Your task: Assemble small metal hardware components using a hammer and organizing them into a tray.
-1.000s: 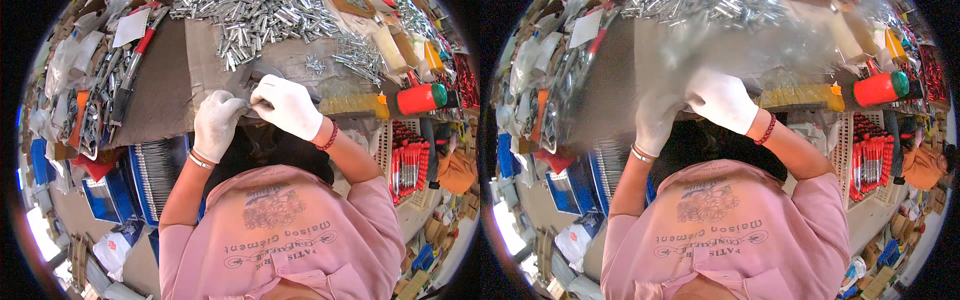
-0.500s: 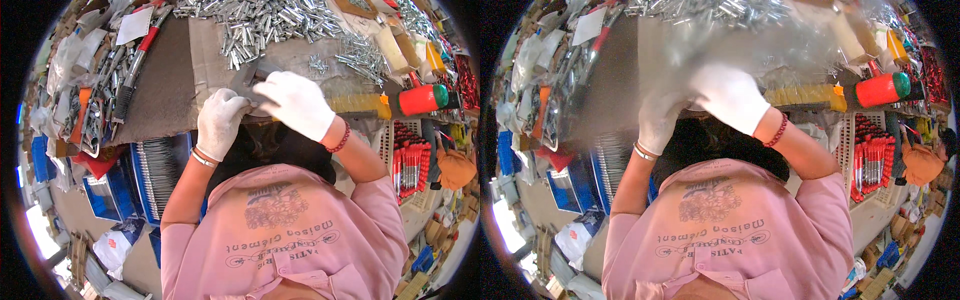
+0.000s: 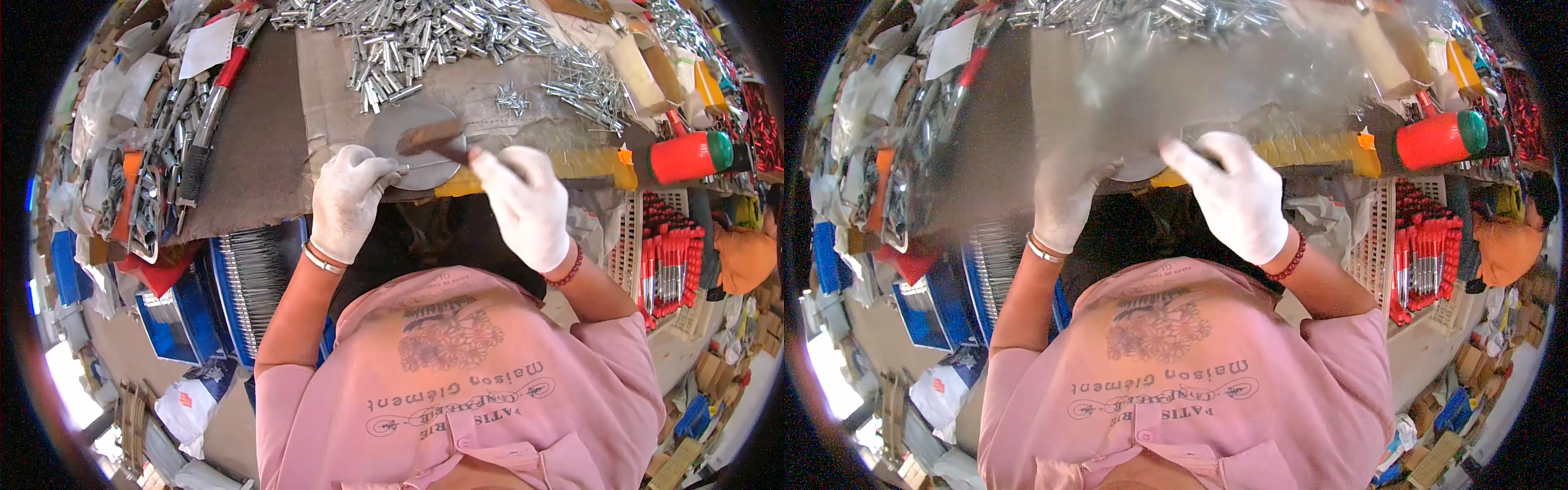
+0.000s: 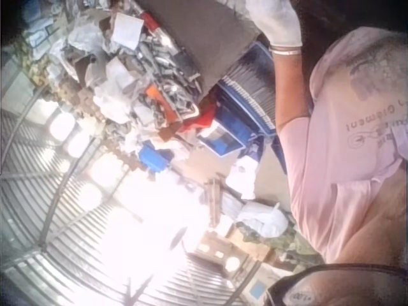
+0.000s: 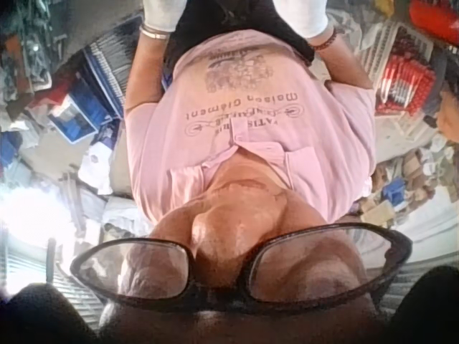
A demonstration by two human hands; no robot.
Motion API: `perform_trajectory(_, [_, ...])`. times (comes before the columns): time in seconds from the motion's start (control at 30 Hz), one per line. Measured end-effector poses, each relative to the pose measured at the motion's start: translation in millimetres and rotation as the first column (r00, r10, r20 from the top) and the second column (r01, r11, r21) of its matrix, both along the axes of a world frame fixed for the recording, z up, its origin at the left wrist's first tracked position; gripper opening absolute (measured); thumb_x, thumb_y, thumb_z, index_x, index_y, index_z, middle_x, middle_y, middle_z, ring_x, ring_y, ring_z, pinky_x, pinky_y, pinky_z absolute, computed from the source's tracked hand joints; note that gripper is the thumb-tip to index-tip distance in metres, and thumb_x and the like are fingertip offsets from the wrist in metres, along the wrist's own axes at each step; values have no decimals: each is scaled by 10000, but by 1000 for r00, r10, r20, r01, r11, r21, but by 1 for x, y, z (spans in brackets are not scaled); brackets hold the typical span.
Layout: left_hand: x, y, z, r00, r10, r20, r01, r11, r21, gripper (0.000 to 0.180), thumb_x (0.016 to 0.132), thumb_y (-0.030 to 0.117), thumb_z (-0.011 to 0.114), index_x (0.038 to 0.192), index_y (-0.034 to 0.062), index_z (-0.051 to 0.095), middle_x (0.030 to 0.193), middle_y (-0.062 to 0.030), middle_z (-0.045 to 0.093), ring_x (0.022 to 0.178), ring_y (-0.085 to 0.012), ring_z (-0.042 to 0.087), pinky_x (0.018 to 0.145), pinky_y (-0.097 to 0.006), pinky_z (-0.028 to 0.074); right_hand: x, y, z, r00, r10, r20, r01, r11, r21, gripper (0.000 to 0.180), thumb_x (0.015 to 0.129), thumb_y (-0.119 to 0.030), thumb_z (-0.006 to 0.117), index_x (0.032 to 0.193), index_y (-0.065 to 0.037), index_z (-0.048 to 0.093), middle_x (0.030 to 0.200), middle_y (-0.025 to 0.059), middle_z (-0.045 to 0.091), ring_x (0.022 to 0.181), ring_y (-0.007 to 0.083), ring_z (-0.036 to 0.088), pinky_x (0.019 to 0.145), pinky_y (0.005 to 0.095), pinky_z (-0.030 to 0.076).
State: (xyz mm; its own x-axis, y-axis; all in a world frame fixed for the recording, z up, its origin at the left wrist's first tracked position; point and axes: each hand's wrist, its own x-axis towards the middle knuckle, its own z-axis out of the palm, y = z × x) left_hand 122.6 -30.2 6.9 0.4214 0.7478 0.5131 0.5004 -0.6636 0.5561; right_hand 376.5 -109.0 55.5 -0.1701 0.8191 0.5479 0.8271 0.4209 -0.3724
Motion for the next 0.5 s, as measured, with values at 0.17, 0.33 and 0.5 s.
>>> perform_trajectory(0.17, [-3,0,-5,1000,23,1,-23,998,-60,218,773,52,836,961,115,745,916,-96,657,865,-342,671,737,-440,539,1,3,-16,995,79,64,-66,982,-176,467,884,-16,727,1315,-196,729,1003,89,656,831,300,689,728,375,575])
perform_trajectory(0.33, [-4,0,1,1000,-12,-17,11,998,-66,168,787,101,834,935,114,755,914,-89,652,877,-330,660,756,-437,528,0,34,-13,997,77,31,-68,975,-211,416,868,-102,780,1277,-163,729,1044,114,672,905,327,692,772,387,571])
perform_trajectory(0.5, [-6,1,-4,996,-23,88,36,987,-157,171,780,111,843,936,107,772,881,-91,651,864,-327,654,747,-428,525,-13,33,-6,952,106,287,-29,965,-260,168,850,-210,805,949,-143,687,1027,66,663,976,287,670,766,402,556])
